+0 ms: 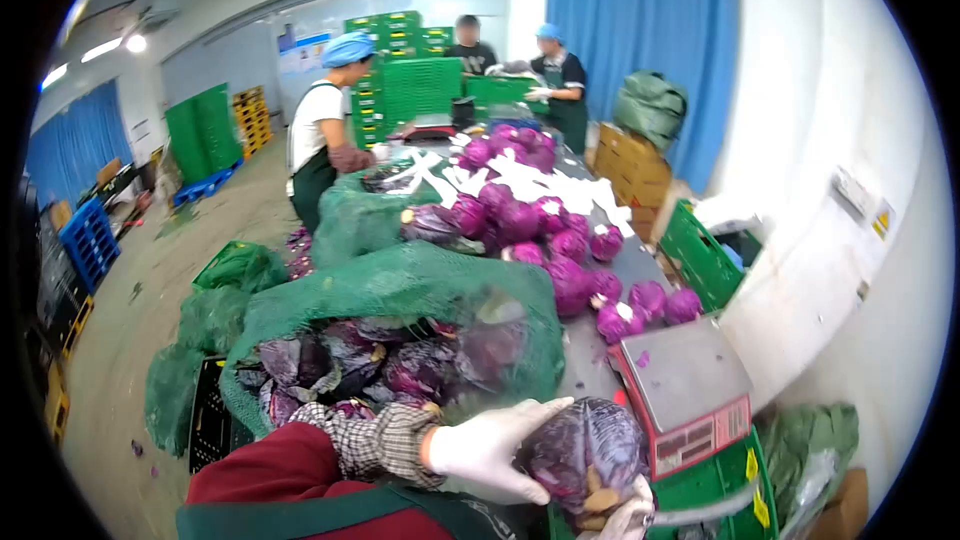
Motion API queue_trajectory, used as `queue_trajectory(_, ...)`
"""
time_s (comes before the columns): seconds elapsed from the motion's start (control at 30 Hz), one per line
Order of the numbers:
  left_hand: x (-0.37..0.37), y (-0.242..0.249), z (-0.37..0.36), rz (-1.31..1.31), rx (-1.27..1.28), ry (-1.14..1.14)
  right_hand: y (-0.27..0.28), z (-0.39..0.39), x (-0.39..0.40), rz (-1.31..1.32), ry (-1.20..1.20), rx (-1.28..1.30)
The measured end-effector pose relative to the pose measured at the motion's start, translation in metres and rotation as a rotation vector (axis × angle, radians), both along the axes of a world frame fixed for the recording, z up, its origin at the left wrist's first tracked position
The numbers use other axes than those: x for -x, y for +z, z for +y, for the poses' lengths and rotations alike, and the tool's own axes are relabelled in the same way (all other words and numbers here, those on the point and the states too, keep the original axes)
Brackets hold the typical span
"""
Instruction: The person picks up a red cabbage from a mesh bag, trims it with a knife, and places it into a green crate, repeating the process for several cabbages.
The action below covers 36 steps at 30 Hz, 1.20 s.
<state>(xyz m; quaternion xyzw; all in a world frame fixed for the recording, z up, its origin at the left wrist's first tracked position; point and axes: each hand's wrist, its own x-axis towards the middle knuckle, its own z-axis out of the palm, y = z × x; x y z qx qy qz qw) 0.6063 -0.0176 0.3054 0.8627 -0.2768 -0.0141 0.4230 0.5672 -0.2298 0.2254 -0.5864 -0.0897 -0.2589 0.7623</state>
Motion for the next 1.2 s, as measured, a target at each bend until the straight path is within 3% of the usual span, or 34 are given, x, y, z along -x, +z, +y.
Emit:
queue_trajectory(0.03,-0.006,-0.015,-0.015,0.013,-0.055,-0.013,-0.021,-0.012,-0.005,0.147,0.216,-0.447)
queue_trajectory(0.07,-0.013,-0.035,-0.025,0.005,-0.029,-0.029,-0.054,-0.027,-0.005,0.246,0.078,-0.307)
queue_trajectory(0.17,-0.029,-0.072,-0.046,0.286,-0.016,-0.125,-0.142,-0.037,-0.003,0.518,0.156,-0.531)
queue_trajectory(0.2,-0.032,-0.069,-0.052,0.366,-0.197,-0.082,-0.162,-0.029,0.0,0.63,0.083,-0.464)
queue_trajectory(0.23,-0.041,-0.097,-0.055,0.324,-0.43,-0.037,-0.163,-0.019,0.001,0.753,0.035,-0.397)
queue_trajectory(0.27,-0.046,-0.119,-0.049,0.271,-0.403,-0.066,-0.156,-0.019,0.001,0.801,0.009,-0.102)
queue_trajectory(0.3,-0.049,-0.093,-0.06,0.399,-0.685,-0.054,-0.151,-0.021,0.003,0.831,0.009,0.2)
queue_trajectory(0.37,-0.05,-0.104,-0.064,0.151,-0.818,-0.021,-0.196,-0.026,0.005,0.356,-0.309,1.262)
queue_trajectory(0.4,-0.053,-0.112,-0.063,-0.034,-0.731,-0.073,-0.208,-0.031,0.007,0.36,-0.305,1.357)
queue_trajectory(0.43,-0.059,-0.119,-0.062,-0.221,-0.632,-0.12,-0.203,-0.036,0.003,0.357,-0.272,1.34)
queue_trajectory(0.5,-0.062,-0.129,-0.071,0.131,-0.634,-0.174,-0.188,-0.043,0.006,0.342,-0.32,0.772)
queue_trajectory(0.57,-0.062,-0.137,-0.074,0.284,-0.516,-0.209,-0.137,-0.041,0.018,0.395,-0.373,0.664)
queue_trajectory(0.63,-0.058,-0.142,-0.077,0.249,-0.444,-0.202,-0.123,-0.043,0.037,0.485,-0.18,0.581)
queue_trajectory(0.7,-0.059,-0.141,-0.081,0.27,-0.436,-0.184,-0.136,-0.047,0.054,0.472,-0.081,0.77)
queue_trajectory(0.73,-0.059,-0.141,-0.081,0.25,-0.416,-0.182,-0.117,-0.044,0.056,0.553,-0.077,0.66)
queue_trajectory(0.8,-0.062,-0.145,-0.081,0.25,-0.424,-0.195,-0.105,-0.041,0.059,0.58,-0.092,0.722)
queue_trajectory(1.07,-0.064,-0.137,-0.092,0.211,-0.443,-0.213,-0.145,-0.048,0.046,0.521,-0.107,1.028)
queue_trajectory(1.2,-0.062,-0.145,-0.101,0.145,-0.494,-0.14,-0.151,-0.066,0.031,0.54,0.061,0.981)
